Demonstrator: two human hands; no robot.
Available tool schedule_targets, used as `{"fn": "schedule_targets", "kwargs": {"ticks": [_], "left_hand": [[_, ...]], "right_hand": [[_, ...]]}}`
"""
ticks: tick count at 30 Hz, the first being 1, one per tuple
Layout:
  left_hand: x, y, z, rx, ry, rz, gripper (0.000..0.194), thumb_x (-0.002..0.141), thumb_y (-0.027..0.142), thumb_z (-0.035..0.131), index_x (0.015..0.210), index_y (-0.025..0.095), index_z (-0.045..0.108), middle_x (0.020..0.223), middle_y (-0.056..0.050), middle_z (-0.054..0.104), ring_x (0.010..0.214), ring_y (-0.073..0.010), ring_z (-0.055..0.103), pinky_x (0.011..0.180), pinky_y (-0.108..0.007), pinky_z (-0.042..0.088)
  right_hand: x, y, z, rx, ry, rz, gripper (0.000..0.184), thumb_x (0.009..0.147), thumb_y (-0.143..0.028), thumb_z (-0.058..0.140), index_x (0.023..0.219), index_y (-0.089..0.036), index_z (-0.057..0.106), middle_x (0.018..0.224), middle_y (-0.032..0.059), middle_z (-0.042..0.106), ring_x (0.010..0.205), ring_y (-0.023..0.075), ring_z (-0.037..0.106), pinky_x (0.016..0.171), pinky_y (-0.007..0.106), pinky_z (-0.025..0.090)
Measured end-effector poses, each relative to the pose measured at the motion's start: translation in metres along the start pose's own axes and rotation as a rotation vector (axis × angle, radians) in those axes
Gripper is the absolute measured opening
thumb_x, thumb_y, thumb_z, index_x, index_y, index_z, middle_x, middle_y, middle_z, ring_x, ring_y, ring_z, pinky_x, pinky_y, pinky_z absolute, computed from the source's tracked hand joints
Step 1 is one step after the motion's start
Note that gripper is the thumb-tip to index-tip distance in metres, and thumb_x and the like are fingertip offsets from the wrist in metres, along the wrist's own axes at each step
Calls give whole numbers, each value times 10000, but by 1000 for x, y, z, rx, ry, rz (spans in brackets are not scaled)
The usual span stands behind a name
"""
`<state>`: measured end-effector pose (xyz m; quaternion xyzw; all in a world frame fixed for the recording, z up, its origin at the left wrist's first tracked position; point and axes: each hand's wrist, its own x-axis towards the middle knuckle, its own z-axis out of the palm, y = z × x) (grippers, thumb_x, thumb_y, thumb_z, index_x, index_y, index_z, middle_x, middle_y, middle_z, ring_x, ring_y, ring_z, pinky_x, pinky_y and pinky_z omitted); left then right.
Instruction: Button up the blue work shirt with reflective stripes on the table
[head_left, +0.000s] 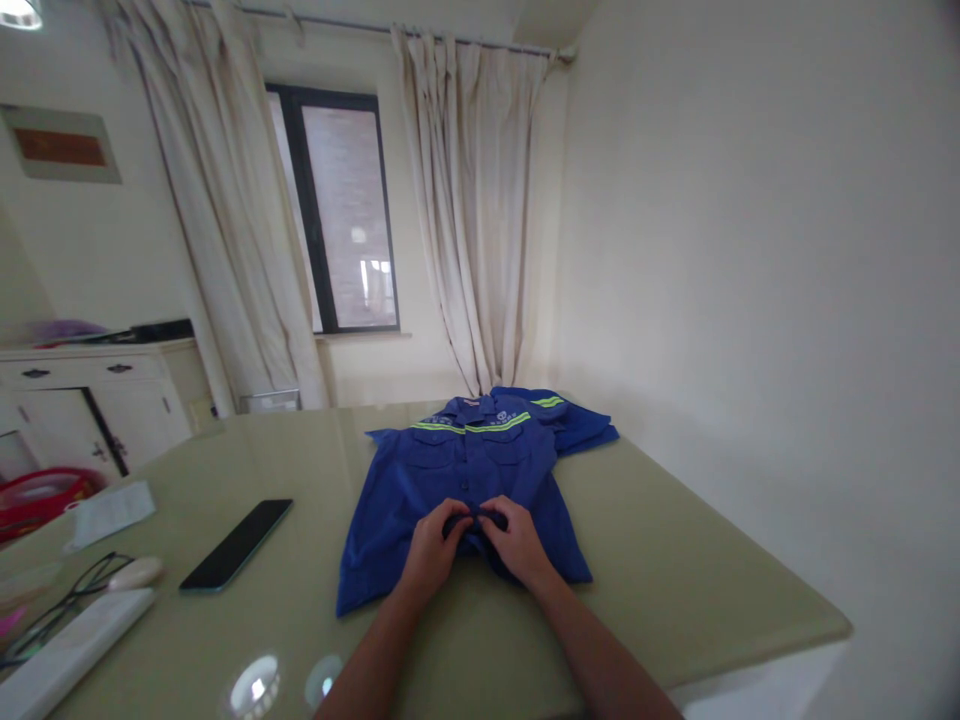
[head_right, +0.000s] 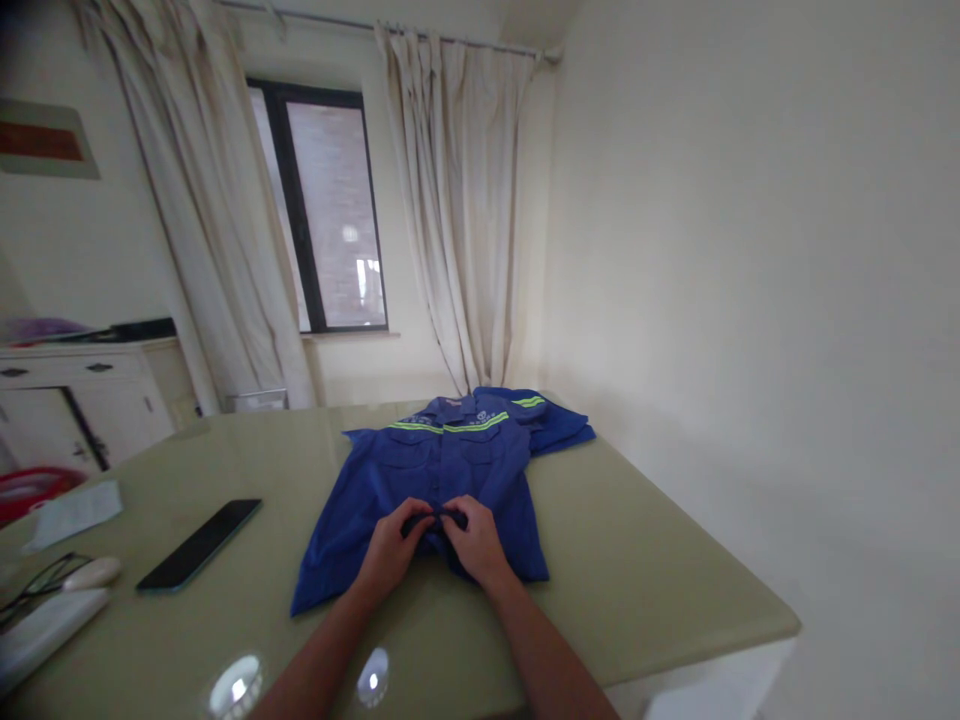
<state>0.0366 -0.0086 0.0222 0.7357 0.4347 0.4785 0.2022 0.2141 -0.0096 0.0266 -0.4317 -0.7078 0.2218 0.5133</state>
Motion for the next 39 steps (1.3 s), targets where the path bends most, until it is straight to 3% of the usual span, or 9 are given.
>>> {"fn": "schedule_targets", "kwargs": {"ticks": [6,13,19,26,32,35,39], "left_hand": [[0,-1,-1,-19,-85,31,175,915,265,565,1043,240,682,1031,-27,754,981,-195,697,924,-330,537],[1,-3,0,15,11,39,198,918,266,572,1055,251,715,1030,-27,761,977,-208,700,913,-349,548],[1,-4,-1,-28,-58,195,293,956,182,464,1057,244,731,1067,-64,715,1002,-186,673,913,-322,543],[0,5,-1,-21,-42,198,286,872,74,491,1024,224,682,1085,-67,640,1038,-187,629,943,-338,515],[0,6,-1,8,-6,172,303,764,-2,487,915,222,624,1007,-40,629,983,-184,623,910,-323,513],[0,5,-3,54,15,150,277,784,14,494,899,224,633,942,-24,641,913,-178,638,853,-302,525],[-2,4,-5,113,8,174,246,850,65,509,928,240,663,916,-13,655,888,-167,654,824,-275,526]], "right_hand": [[0,5,1,23,31,17,138,866,-269,579,883,-194,694,852,37,702,831,199,651,785,297,488],[0,8,3,61,9,64,217,868,-365,601,913,-179,704,881,49,726,842,213,654,791,304,489],[1,10,4,76,56,123,321,857,-472,608,906,-185,742,892,67,740,851,244,651,786,329,494],[2,21,8,106,110,191,458,832,-590,616,974,-182,770,998,103,748,986,291,644,913,400,484],[2,22,7,81,105,198,441,806,-576,662,960,-180,780,990,101,749,978,294,644,899,396,489],[0,16,6,40,109,182,409,780,-544,700,945,-178,779,955,95,750,937,289,653,877,386,492],[0,8,4,44,26,113,335,847,-482,641,919,-184,776,903,75,755,873,257,662,836,352,496]]}}
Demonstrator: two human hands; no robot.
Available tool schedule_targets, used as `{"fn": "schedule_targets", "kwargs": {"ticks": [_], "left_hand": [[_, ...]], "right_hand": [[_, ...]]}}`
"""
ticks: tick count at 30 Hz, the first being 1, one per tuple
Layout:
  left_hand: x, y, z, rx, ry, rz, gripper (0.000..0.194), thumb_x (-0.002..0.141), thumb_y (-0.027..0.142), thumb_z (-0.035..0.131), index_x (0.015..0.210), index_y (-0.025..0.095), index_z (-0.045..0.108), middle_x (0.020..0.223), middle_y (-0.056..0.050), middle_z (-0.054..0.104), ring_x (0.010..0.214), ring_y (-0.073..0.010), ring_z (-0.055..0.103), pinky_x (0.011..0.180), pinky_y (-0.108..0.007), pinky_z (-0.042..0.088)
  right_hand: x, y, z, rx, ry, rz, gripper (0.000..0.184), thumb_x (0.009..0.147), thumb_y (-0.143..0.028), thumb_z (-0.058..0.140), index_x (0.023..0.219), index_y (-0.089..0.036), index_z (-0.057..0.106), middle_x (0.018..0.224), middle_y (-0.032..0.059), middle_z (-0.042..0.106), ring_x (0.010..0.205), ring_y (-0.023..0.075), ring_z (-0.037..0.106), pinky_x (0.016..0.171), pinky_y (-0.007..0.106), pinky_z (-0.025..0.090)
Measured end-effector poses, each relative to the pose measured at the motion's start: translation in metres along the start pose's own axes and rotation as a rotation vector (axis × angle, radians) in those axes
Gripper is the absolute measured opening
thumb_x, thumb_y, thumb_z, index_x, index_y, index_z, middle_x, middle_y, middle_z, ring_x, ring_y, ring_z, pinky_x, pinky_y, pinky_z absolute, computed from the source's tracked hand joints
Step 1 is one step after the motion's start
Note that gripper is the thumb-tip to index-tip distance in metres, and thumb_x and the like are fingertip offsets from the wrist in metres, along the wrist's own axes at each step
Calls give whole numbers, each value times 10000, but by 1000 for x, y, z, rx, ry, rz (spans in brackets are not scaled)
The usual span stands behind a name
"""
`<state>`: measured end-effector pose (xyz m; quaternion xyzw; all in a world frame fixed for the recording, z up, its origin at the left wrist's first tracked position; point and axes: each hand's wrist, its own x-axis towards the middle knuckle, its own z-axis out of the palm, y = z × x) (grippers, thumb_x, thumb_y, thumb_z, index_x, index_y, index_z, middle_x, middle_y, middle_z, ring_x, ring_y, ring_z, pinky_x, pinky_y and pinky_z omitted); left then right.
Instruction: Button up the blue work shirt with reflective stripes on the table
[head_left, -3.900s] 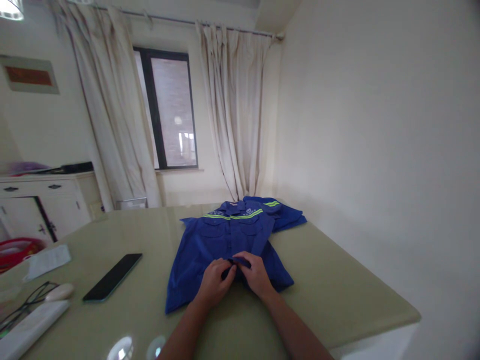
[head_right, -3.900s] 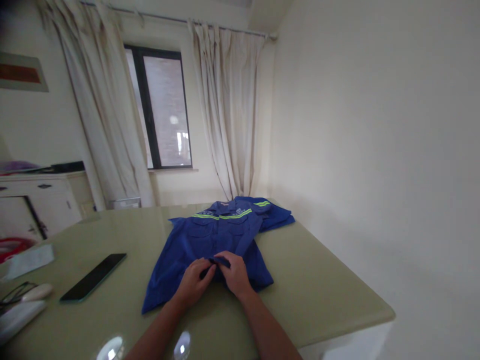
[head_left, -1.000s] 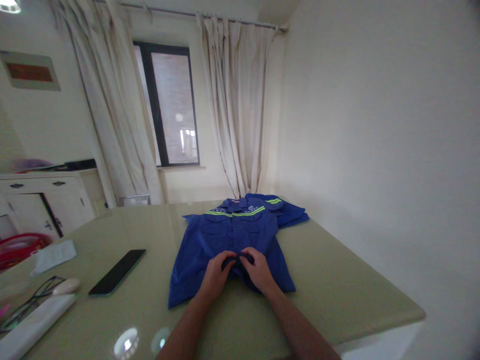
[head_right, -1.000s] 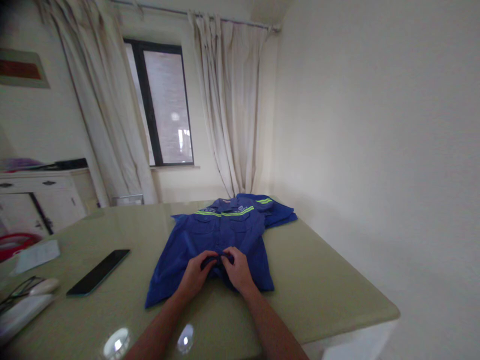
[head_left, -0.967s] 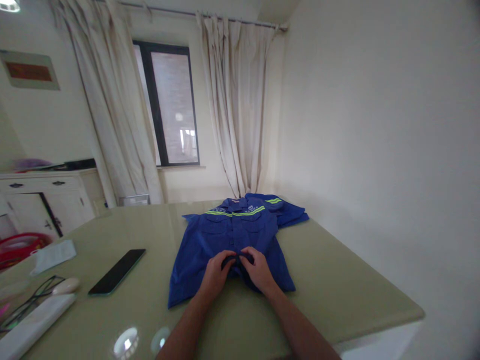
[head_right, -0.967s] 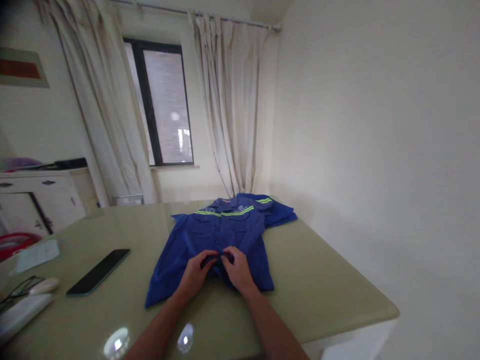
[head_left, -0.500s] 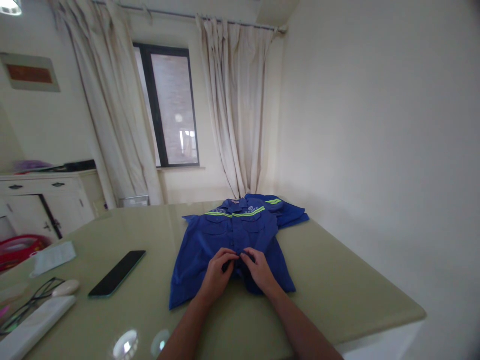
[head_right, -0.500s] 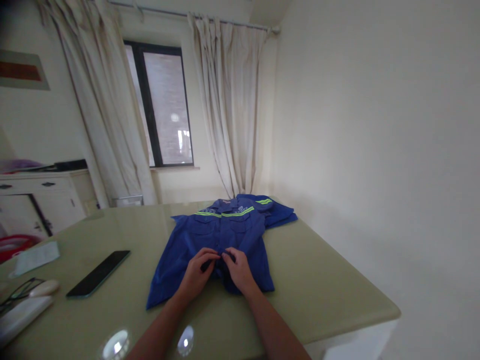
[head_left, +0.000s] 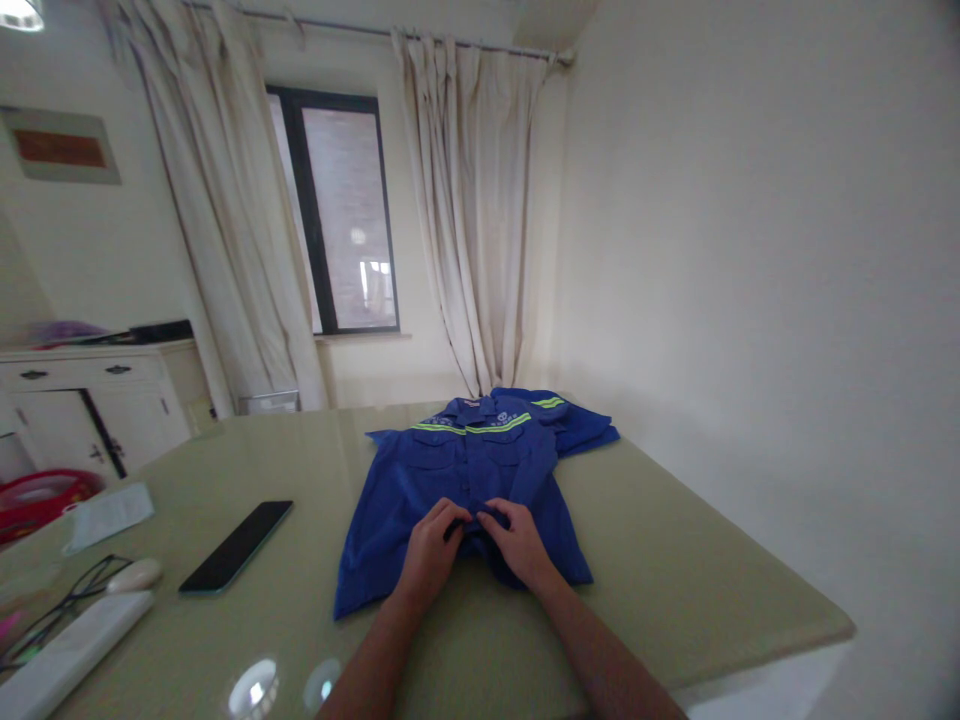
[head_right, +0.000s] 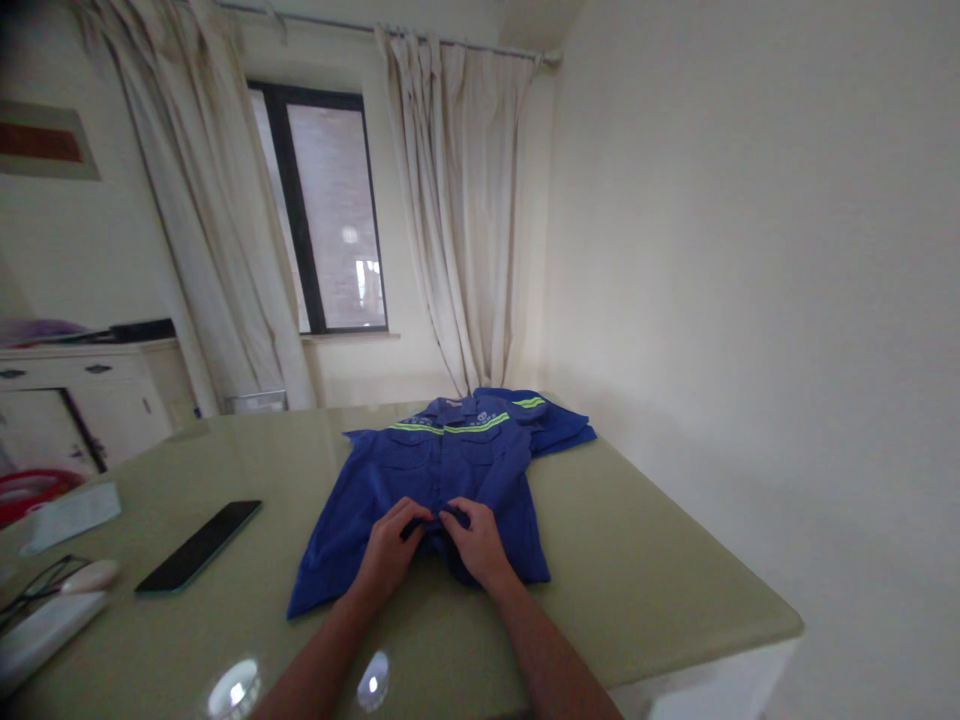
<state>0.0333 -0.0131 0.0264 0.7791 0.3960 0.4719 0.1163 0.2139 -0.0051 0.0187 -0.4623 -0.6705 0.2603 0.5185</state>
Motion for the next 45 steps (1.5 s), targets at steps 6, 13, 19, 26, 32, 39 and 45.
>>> {"fn": "schedule_targets", "kwargs": {"ticks": [6,13,19,26,32,39,45], "left_hand": [[-2,3,-1,64,-24,83,268,900,96,493,977,268,684,965,-16,649,894,-147,653,831,-240,526],[0,2,0,88,-33,120,265,924,135,494,1002,274,706,962,-16,666,880,-140,659,826,-225,535],[-1,4,0,91,-56,119,266,924,147,504,989,284,723,966,-17,675,868,-140,662,814,-222,533],[0,4,1,82,-27,45,258,885,124,527,963,277,720,948,-21,670,853,-155,670,804,-247,547],[-1,7,0,79,-24,55,275,880,102,506,957,271,708,973,-19,668,875,-150,666,823,-243,536],[-1,8,1,117,-39,82,231,901,122,507,949,255,690,986,-31,670,914,-164,645,834,-271,511],[0,6,-1,296,25,184,158,901,161,584,876,253,711,917,-37,711,864,-201,630,796,-348,446]], "right_hand": [[1,-8,-4,27,-60,-29,289,873,-427,612,871,-191,778,853,44,753,831,222,658,792,308,494],[-2,9,0,37,-4,16,340,832,-488,655,928,-195,797,956,83,771,937,274,675,906,389,494],[-2,20,1,98,28,94,450,776,-601,691,956,-206,809,1016,93,769,1033,315,653,990,467,461],[1,0,-4,185,-72,69,463,790,-613,685,949,-198,815,934,82,784,909,300,690,888,433,510],[2,-2,-4,257,-49,121,591,827,-713,578,916,-180,817,903,76,772,934,288,674,923,427,483],[6,-4,-4,361,-126,171,536,746,-688,688,837,-173,802,856,66,751,871,241,655,864,356,484],[7,-11,-6,440,-185,184,467,663,-627,789,805,-181,779,792,41,726,796,208,640,806,330,486]]}}
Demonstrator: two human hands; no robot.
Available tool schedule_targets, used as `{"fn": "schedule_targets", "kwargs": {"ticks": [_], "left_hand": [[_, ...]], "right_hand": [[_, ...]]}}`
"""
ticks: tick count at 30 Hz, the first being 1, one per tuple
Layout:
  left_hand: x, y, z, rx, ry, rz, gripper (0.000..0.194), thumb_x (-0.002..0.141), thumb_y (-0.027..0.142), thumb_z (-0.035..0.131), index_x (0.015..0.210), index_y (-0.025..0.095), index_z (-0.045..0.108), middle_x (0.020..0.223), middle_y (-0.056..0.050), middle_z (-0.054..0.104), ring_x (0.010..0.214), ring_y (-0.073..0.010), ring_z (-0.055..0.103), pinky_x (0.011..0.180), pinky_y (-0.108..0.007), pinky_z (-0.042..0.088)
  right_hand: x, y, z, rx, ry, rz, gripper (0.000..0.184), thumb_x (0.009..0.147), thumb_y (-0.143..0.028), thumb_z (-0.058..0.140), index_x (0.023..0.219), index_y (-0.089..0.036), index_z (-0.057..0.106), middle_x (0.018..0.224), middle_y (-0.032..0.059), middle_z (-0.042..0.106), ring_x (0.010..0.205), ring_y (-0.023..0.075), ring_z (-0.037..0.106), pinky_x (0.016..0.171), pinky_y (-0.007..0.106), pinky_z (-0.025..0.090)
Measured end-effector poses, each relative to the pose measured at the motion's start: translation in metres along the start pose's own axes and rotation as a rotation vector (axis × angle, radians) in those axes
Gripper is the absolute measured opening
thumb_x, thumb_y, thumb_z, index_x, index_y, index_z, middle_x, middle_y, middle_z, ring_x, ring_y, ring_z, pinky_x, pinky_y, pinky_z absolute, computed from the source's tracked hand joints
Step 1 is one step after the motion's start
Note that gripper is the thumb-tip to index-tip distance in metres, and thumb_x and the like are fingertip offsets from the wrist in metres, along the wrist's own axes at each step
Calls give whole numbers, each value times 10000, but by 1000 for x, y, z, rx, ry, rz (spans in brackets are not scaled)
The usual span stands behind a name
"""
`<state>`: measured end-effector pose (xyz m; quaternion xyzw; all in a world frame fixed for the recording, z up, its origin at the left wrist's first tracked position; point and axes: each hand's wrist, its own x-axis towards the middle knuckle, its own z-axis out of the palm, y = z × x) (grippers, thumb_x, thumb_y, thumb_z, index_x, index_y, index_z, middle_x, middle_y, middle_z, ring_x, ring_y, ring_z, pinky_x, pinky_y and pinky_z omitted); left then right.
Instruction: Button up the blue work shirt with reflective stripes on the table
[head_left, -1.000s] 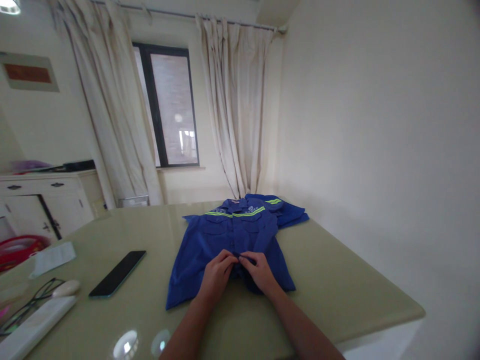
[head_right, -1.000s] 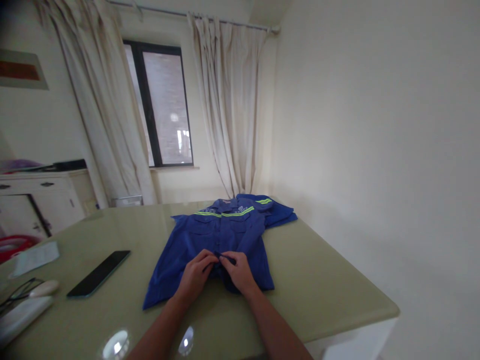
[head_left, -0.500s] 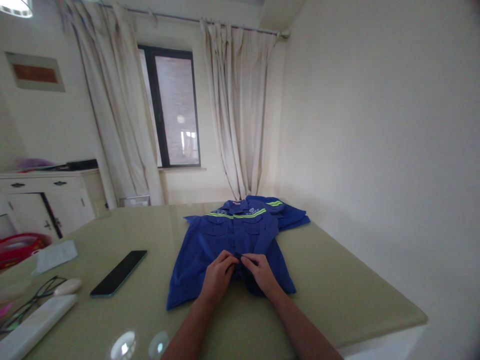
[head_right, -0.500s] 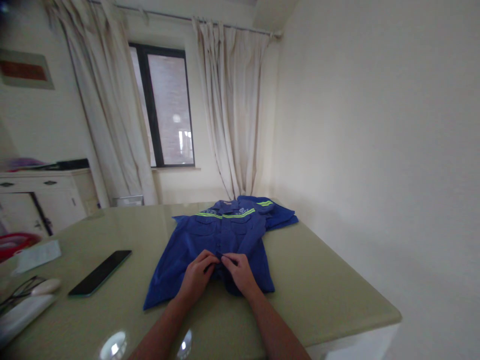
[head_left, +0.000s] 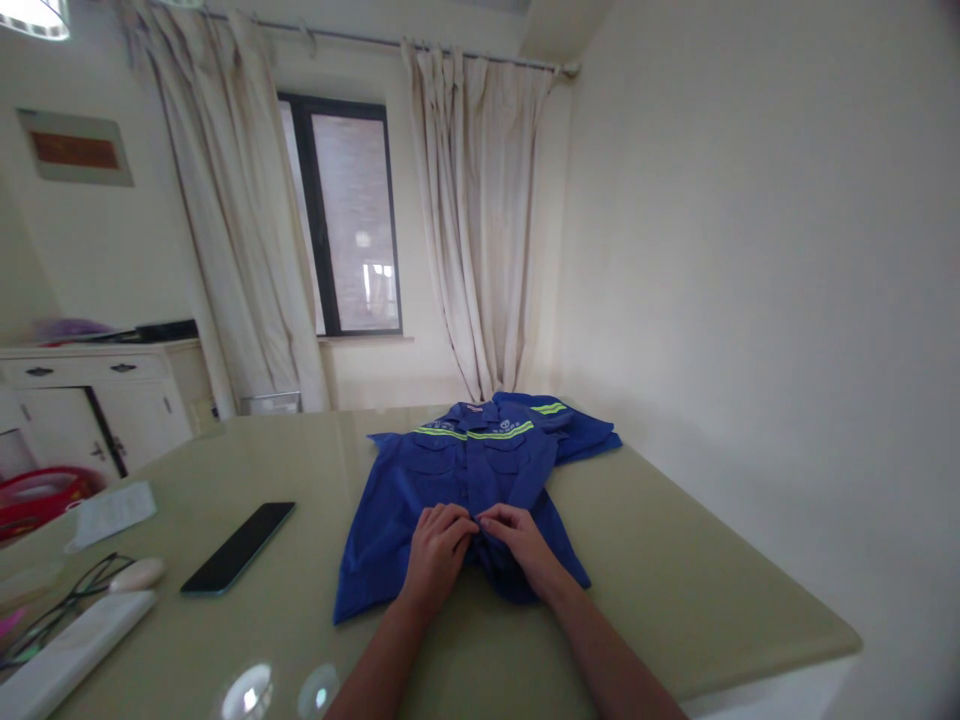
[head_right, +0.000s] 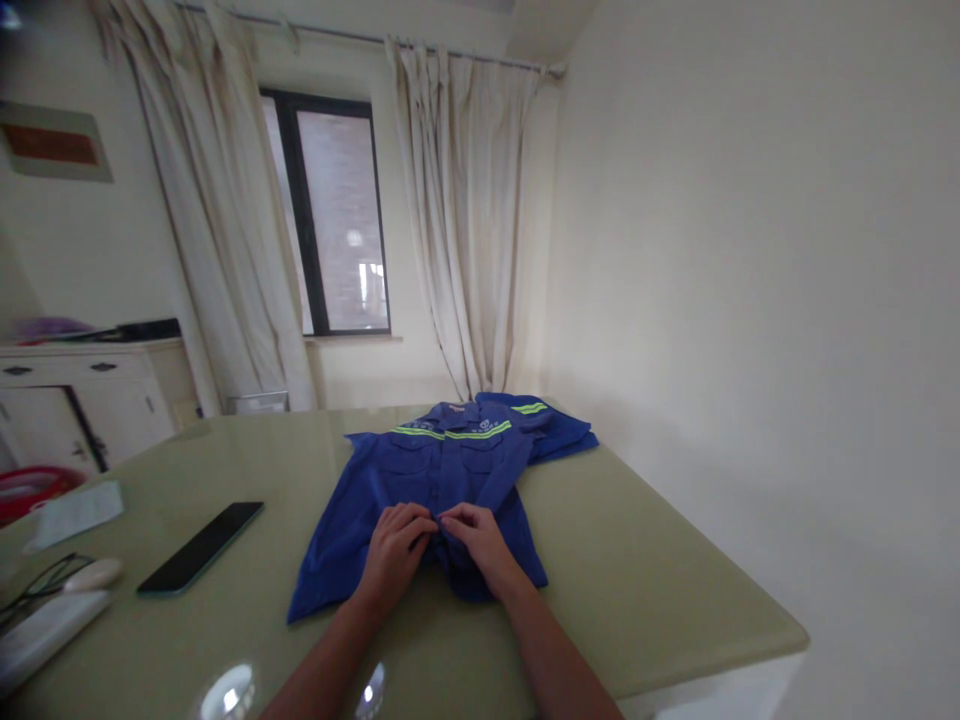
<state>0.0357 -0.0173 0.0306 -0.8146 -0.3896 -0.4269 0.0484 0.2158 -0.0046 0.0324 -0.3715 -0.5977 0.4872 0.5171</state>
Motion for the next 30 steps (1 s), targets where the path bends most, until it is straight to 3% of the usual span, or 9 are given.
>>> {"fn": "schedule_targets", "kwargs": {"ticks": [8,10,13,16,23,30], "left_hand": [[-1,-1,2,-60,20,-66,177,818,76,617,845,239,680,842,-10,700,817,-189,632,791,-342,450],[-3,-3,5,-100,41,-146,299,766,32,612,969,242,679,862,-5,695,833,-194,635,799,-340,478],[-4,-6,7,-154,44,-195,557,719,1,585,1203,272,634,1067,-31,681,987,-210,636,883,-366,505],[-3,-8,6,-163,-12,-153,459,726,21,578,1090,277,691,1202,-52,659,1114,-239,608,970,-427,480],[1,-6,2,-190,-74,-156,303,722,18,568,896,239,682,1007,-41,747,990,-237,667,916,-430,480],[-2,-11,3,-265,-153,-243,379,766,93,637,1071,302,722,1058,-10,766,1013,-241,682,918,-394,517]], "right_hand": [[-4,-1,-2,29,-18,28,448,662,-589,813,807,-169,758,760,29,702,741,178,618,739,299,485],[-4,0,-2,53,-22,41,427,655,-554,831,813,-165,755,767,27,703,735,171,615,724,286,478],[-3,3,-2,69,-20,47,394,646,-506,850,815,-164,751,768,18,702,729,162,606,715,274,465],[-3,6,-1,42,-4,35,367,650,-488,847,784,-163,742,718,-3,680,689,145,579,686,260,441],[-3,7,-1,-15,-8,49,320,691,-476,789,752,-170,719,646,-26,620,613,126,505,597,244,383],[1,14,-2,0,36,49,315,679,-470,790,722,-174,692,636,-34,616,620,132,528,610,243,403]]}}
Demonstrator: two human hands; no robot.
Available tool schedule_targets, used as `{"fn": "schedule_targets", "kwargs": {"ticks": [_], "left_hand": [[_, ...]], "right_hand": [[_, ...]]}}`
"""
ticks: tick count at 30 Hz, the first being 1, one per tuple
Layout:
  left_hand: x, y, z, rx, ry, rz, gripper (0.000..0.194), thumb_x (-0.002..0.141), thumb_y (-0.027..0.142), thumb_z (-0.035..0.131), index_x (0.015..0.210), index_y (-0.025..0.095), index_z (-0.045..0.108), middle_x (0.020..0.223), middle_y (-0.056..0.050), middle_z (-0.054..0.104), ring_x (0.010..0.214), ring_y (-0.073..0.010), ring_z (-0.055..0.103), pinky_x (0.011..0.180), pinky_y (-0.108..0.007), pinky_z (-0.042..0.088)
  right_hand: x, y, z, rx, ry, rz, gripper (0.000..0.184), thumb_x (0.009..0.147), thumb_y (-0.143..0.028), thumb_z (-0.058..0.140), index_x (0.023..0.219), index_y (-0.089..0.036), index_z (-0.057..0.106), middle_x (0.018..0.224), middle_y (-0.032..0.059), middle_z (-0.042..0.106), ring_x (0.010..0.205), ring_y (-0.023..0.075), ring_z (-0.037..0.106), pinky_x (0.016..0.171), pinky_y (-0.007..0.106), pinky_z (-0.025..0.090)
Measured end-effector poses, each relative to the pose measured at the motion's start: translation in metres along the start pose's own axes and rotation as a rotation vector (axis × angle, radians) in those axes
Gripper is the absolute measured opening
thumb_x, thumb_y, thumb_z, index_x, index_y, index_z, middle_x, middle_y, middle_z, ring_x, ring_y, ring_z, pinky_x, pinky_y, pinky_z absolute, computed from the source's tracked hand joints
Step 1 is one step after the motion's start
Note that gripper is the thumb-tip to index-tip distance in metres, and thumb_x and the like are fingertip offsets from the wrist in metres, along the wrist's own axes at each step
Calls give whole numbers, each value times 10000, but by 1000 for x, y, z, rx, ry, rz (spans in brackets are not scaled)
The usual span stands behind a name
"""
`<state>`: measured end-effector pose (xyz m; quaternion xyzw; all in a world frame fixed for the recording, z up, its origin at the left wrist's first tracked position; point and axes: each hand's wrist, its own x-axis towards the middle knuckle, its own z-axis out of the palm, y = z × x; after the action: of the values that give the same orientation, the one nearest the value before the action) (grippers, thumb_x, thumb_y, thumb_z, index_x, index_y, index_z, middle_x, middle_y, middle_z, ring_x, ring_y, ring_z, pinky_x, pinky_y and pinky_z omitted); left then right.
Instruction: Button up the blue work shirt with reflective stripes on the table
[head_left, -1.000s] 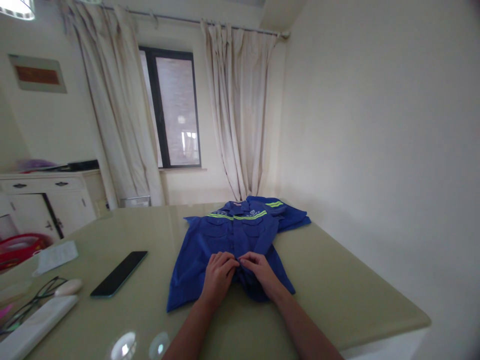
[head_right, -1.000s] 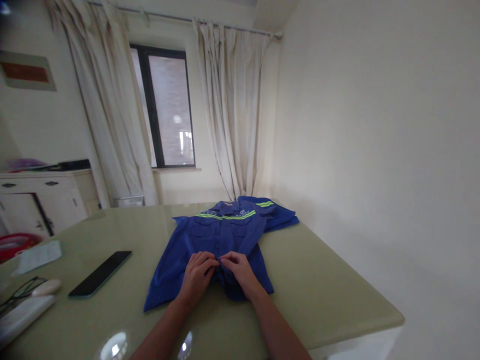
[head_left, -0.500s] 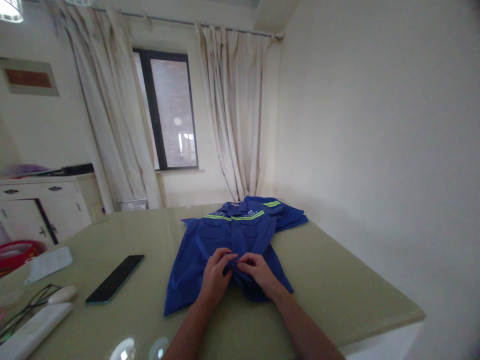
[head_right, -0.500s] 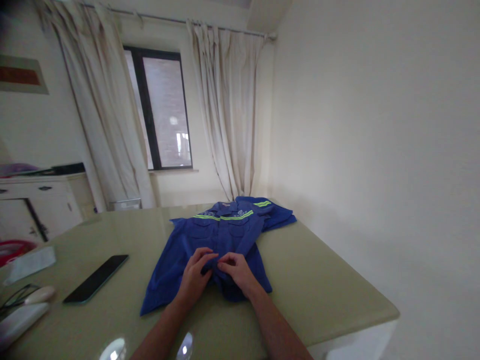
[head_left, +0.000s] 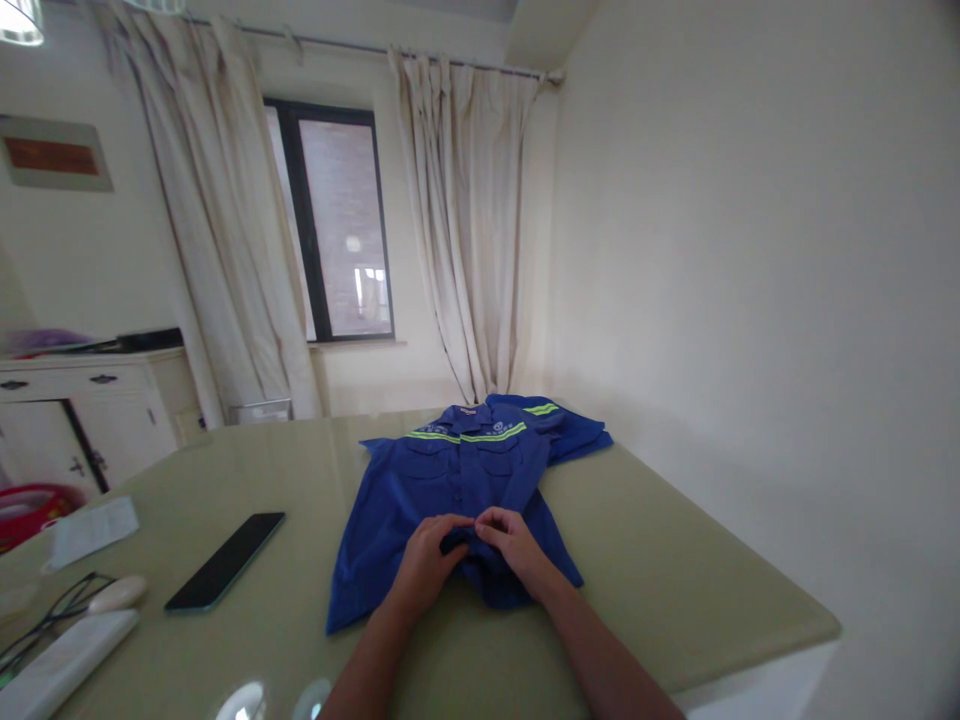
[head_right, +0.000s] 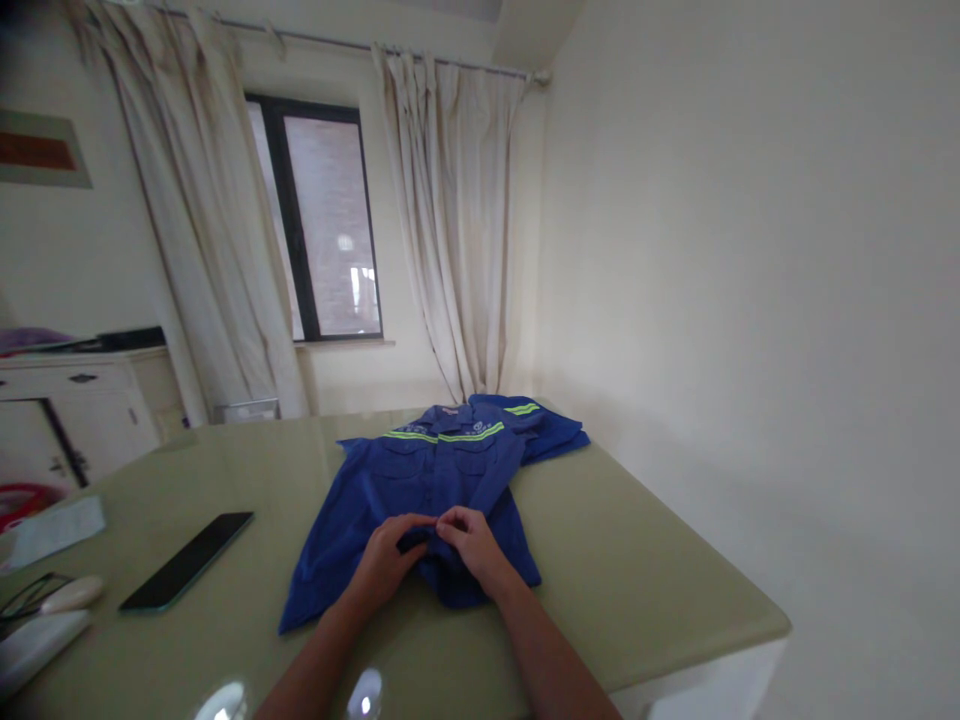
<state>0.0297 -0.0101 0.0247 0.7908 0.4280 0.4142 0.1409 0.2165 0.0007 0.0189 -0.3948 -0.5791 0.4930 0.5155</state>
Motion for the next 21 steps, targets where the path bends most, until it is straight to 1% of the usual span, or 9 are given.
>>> {"fn": "schedule_targets", "kwargs": {"ticks": [3,6,10,13,18,21], "left_hand": [[0,-2,0,-40,-22,18,369,807,137,644,1123,310,720,1115,-12,761,1053,-234,679,957,-388,514],[2,-2,0,-64,-17,36,296,832,145,625,1064,286,742,1072,-19,771,1012,-221,692,932,-369,526],[2,-3,1,-41,30,42,257,820,122,621,974,267,766,978,-23,784,929,-218,706,869,-355,537],[2,-2,1,1,51,41,253,802,99,633,943,261,768,933,-15,785,891,-215,706,843,-352,529],[0,3,0,70,75,62,249,788,79,638,939,242,752,909,-19,772,873,-213,689,831,-351,512],[-1,5,0,79,100,67,217,795,91,640,918,240,738,916,-22,761,880,-210,678,824,-337,507]], "right_hand": [[1,2,-1,3,5,18,321,681,-480,779,718,-175,683,630,-35,616,619,134,530,623,250,406],[0,2,0,11,-13,34,310,684,-469,779,747,-175,706,643,-31,629,627,134,527,635,253,403],[-1,0,0,35,-22,40,314,678,-464,797,764,-169,734,659,-24,645,637,131,528,643,251,400],[0,0,-1,23,-27,35,341,678,-489,801,772,-165,752,674,-15,660,657,136,537,661,258,404],[4,2,-2,5,-45,18,387,690,-541,793,778,-165,761,691,-2,674,678,150,549,681,275,418],[6,4,-2,-1,-28,-1,397,696,-557,785,757,-167,743,686,-3,667,676,155,558,679,281,427]]}}
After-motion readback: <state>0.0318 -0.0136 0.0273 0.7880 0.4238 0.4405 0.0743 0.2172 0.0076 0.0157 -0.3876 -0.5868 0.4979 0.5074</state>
